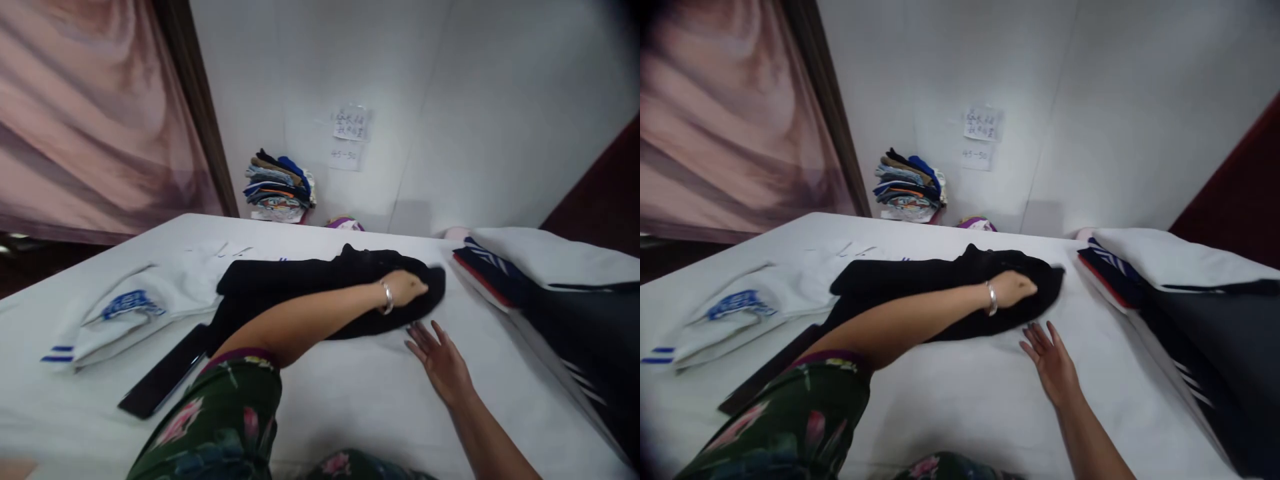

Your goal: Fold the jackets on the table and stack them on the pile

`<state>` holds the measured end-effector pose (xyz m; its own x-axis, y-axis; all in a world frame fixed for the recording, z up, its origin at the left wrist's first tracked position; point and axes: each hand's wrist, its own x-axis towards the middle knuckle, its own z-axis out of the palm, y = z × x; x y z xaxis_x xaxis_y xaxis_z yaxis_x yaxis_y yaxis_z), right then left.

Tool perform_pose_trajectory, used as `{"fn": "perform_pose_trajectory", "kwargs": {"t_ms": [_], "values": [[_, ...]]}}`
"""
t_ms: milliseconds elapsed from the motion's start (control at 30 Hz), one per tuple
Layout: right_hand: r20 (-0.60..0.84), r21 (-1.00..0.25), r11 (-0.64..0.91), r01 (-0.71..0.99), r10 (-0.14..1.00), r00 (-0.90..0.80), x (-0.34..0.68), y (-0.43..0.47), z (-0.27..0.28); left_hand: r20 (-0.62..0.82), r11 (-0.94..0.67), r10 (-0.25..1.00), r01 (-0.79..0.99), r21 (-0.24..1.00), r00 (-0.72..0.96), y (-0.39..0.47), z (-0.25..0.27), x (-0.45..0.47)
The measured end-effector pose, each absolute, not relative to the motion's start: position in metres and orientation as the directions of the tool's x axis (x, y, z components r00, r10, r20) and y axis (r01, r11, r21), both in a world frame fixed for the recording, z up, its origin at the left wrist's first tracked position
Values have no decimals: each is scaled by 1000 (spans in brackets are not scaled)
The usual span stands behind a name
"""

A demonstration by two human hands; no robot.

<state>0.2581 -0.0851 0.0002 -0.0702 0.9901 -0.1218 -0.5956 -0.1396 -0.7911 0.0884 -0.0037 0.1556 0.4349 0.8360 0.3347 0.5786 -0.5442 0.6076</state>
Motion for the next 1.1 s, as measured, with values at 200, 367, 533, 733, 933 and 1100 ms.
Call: {"fn": "perform_pose_trajectory", "kwargs": {"t_ms": [200,367,533,733,933,1100], "values": [[-207,-639,-261,-723,964,-166,267,-77,6,238,-652,722,522,550,650,-37,110,69],[-265,-607,-320,-727,945,-194,263,-74,6,201,-435,899,849,299,390,-11,109,-12],[-293,-589,-340,-733,935,-198,262,-70,4,37,4,999,910,416,-21,15,90,-31],[-274,-607,-335,-720,939,-206,264,-72,6,-42,223,973,876,428,-228,41,71,-5],[-317,-682,-444,-581,896,-313,266,-77,14,39,118,988,888,444,-151,33,100,4],[-276,-690,-467,-553,876,-395,265,-78,19,285,-489,872,734,471,399,-37,120,78]]}}
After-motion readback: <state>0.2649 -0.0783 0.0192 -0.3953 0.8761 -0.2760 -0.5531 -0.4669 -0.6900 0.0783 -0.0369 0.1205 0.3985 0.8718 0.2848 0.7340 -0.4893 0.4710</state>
